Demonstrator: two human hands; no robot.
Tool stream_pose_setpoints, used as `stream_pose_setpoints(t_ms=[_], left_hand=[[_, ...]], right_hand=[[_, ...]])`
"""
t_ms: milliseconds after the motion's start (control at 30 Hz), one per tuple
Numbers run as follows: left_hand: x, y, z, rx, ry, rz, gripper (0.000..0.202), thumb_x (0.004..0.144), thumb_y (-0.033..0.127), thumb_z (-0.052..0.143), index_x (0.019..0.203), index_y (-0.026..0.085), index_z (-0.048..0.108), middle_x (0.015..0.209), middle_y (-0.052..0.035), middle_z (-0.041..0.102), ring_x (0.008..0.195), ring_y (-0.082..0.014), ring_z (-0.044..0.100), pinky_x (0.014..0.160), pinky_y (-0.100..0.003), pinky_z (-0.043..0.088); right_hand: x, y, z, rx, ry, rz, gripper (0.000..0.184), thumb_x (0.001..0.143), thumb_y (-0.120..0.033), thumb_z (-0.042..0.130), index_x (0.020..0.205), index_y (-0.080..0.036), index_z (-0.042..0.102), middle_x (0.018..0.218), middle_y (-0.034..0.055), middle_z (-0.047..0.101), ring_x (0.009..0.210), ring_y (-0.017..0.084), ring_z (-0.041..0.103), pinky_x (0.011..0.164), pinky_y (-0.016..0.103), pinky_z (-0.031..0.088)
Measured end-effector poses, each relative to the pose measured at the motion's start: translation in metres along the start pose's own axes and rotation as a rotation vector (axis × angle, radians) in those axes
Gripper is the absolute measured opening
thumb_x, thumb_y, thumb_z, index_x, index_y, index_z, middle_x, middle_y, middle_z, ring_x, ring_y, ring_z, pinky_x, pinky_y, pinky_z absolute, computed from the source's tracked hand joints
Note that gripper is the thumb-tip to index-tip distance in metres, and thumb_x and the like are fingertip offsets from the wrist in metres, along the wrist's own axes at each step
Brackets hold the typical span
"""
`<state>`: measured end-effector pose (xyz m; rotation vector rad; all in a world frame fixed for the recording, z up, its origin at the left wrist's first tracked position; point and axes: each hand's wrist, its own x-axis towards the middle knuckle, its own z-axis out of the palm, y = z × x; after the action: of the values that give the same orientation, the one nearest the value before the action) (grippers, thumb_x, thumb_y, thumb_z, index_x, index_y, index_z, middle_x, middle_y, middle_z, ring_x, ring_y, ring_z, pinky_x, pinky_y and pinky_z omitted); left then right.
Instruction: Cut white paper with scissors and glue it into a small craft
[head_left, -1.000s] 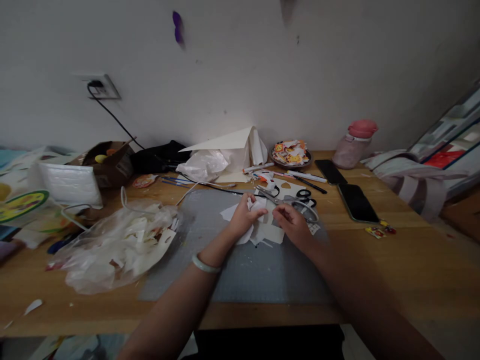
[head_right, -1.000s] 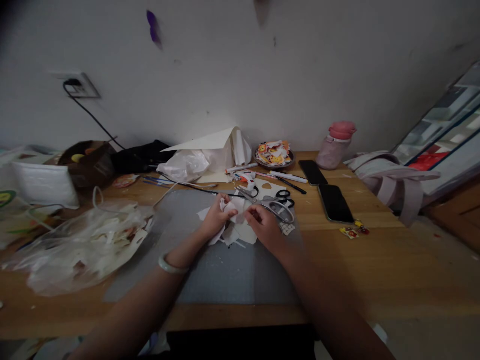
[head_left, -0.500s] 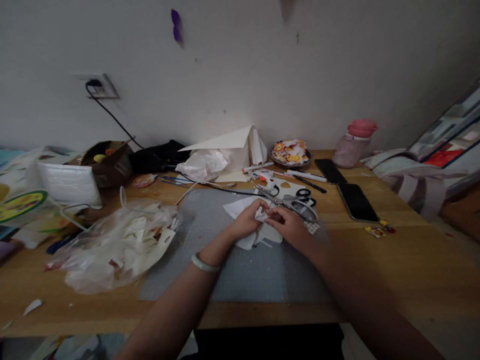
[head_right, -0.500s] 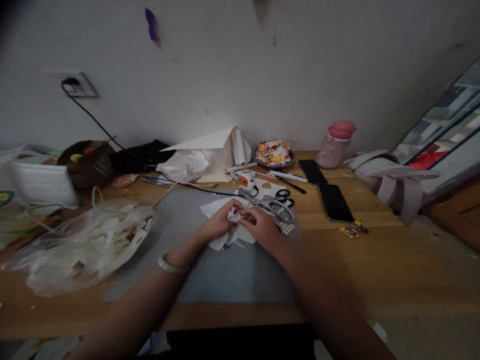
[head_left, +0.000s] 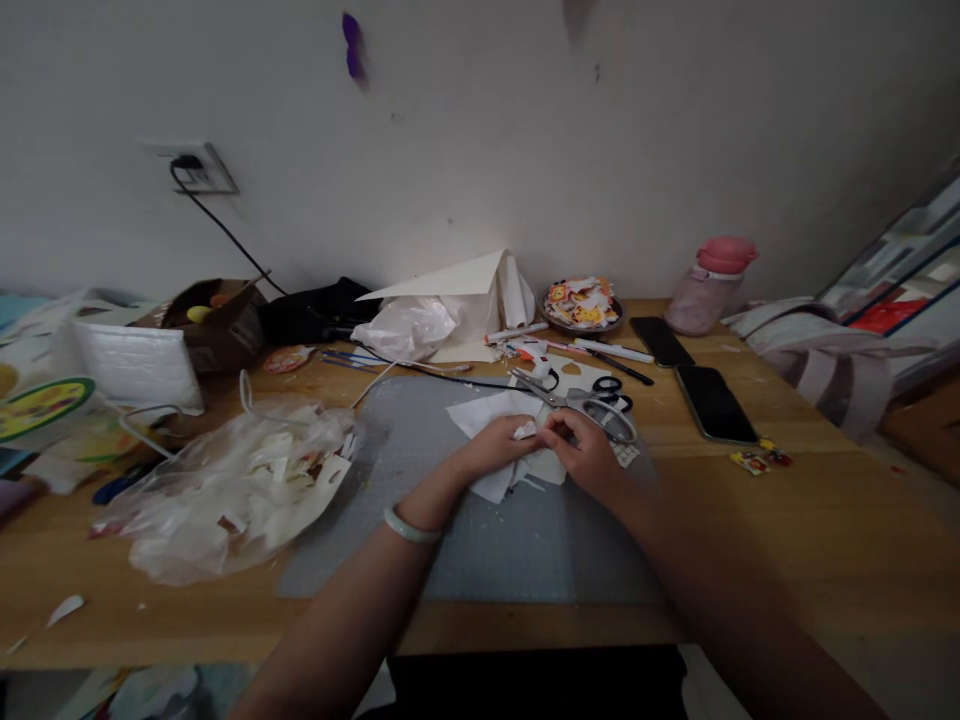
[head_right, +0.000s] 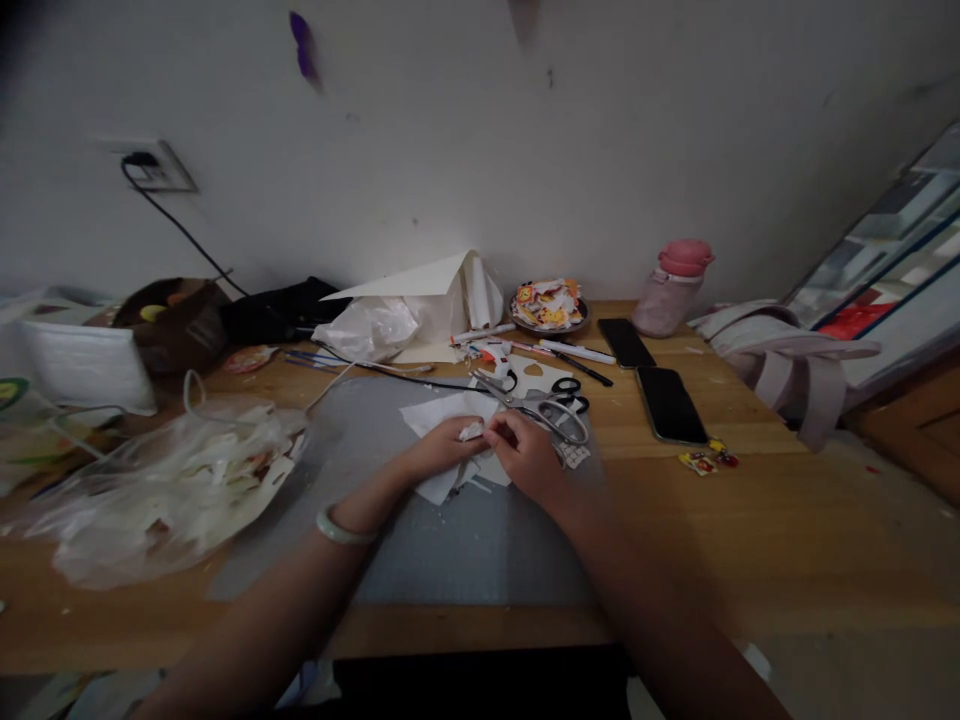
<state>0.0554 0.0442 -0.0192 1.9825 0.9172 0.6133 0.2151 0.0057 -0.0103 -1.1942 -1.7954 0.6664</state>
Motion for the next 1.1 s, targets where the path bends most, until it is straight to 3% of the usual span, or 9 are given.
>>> stream_pose_setpoints(t_ms=[100,267,533,767,900,1000,1100], left_hand=[[0.000,-0.001,0.000,0.043,-0.034,-0.032,0.030,0.076,0.035,0.054,0.055,0.015,0.047,0.051,0.0058,0.042,0.053,-0.0091,0.039,0.051,-0.020,0.031],[0.003,-0.002,0.003,0.270,-0.077,0.025,0.027,0.074,0.020,0.053,0.048,0.015,0.049,0.050,0.0025,0.049,0.053,-0.0105,0.044,0.054,-0.021,0.032],[0.008,-0.010,0.012,0.426,-0.066,0.013,0.029,0.076,0.020,0.053,0.047,0.016,0.054,0.051,-0.0047,0.054,0.056,-0.0173,0.052,0.059,-0.027,0.034],[0.008,-0.006,0.007,0.411,-0.095,0.023,0.028,0.076,0.020,0.054,0.049,0.015,0.056,0.049,-0.0012,0.053,0.051,-0.0133,0.048,0.054,-0.024,0.031],[0.007,-0.006,0.004,0.248,-0.115,0.016,0.024,0.075,0.019,0.054,0.052,0.014,0.057,0.051,0.0016,0.053,0.053,-0.0109,0.047,0.054,-0.022,0.032],[0.005,-0.006,0.002,0.135,-0.094,-0.032,0.025,0.076,0.018,0.051,0.051,0.014,0.053,0.049,0.0036,0.048,0.051,-0.0089,0.042,0.052,-0.020,0.032],[0.004,-0.005,0.000,0.119,-0.085,-0.066,0.025,0.076,0.021,0.052,0.052,0.014,0.051,0.049,0.0046,0.045,0.051,-0.0081,0.040,0.051,-0.020,0.031]], right_hand=[[0.000,0.001,0.001,0.036,-0.072,0.075,0.015,0.081,-0.033,0.051,0.075,-0.020,0.055,0.067,-0.0011,0.055,0.061,0.012,0.050,0.057,0.024,0.039],[-0.001,0.001,0.006,0.042,-0.145,0.145,0.021,0.072,-0.038,0.063,0.071,-0.020,0.054,0.063,-0.0035,0.053,0.055,0.010,0.046,0.051,0.022,0.036],[-0.001,-0.002,0.009,0.010,-0.195,0.101,0.024,0.080,-0.032,0.052,0.060,-0.020,0.047,0.057,-0.0031,0.048,0.057,0.012,0.044,0.057,0.024,0.033],[0.002,-0.003,0.008,0.277,-0.247,0.251,0.032,0.075,-0.049,0.052,0.061,-0.020,0.047,0.054,-0.0046,0.039,0.052,0.011,0.036,0.052,0.024,0.030],[0.002,-0.013,0.003,0.563,-0.222,0.332,0.035,0.070,-0.051,0.056,0.056,-0.020,0.045,0.052,-0.0041,0.040,0.050,0.010,0.034,0.049,0.024,0.029],[0.003,-0.018,-0.006,0.688,-0.171,0.328,0.037,0.068,-0.051,0.059,0.055,-0.020,0.045,0.052,-0.0036,0.041,0.050,0.010,0.036,0.049,0.025,0.030],[0.006,-0.015,-0.009,0.636,-0.058,0.379,0.035,0.064,-0.049,0.064,0.056,-0.019,0.048,0.051,-0.0040,0.043,0.049,0.009,0.036,0.048,0.024,0.030]])
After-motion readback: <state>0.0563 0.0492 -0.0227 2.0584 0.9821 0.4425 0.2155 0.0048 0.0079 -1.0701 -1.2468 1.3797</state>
